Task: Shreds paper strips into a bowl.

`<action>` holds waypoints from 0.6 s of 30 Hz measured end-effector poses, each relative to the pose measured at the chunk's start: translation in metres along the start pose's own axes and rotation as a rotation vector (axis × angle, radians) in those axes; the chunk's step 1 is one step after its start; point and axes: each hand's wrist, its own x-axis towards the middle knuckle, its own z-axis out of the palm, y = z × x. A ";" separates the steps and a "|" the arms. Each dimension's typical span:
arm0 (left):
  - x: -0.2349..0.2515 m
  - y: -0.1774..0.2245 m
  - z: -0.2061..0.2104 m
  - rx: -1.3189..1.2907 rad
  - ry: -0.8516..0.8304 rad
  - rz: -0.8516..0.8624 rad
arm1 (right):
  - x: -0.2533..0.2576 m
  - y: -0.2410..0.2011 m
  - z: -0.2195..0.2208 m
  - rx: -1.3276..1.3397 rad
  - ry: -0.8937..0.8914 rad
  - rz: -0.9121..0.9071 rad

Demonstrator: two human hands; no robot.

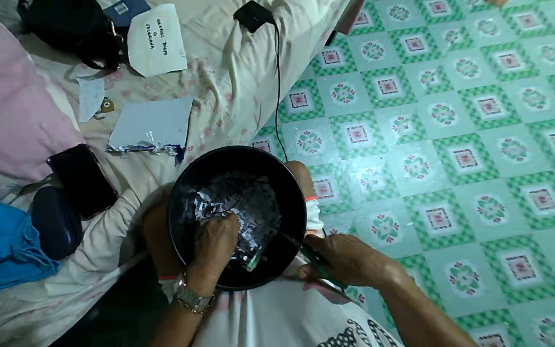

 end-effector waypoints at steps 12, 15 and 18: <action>0.006 0.004 0.013 0.117 -0.183 0.265 | 0.017 0.047 0.024 0.729 0.470 -0.570; 0.014 0.020 0.001 0.198 -0.270 0.294 | 0.042 0.043 0.011 1.064 0.766 -0.637; 0.018 0.042 -0.002 0.257 -0.341 0.303 | 0.072 0.034 -0.003 1.222 1.004 -0.681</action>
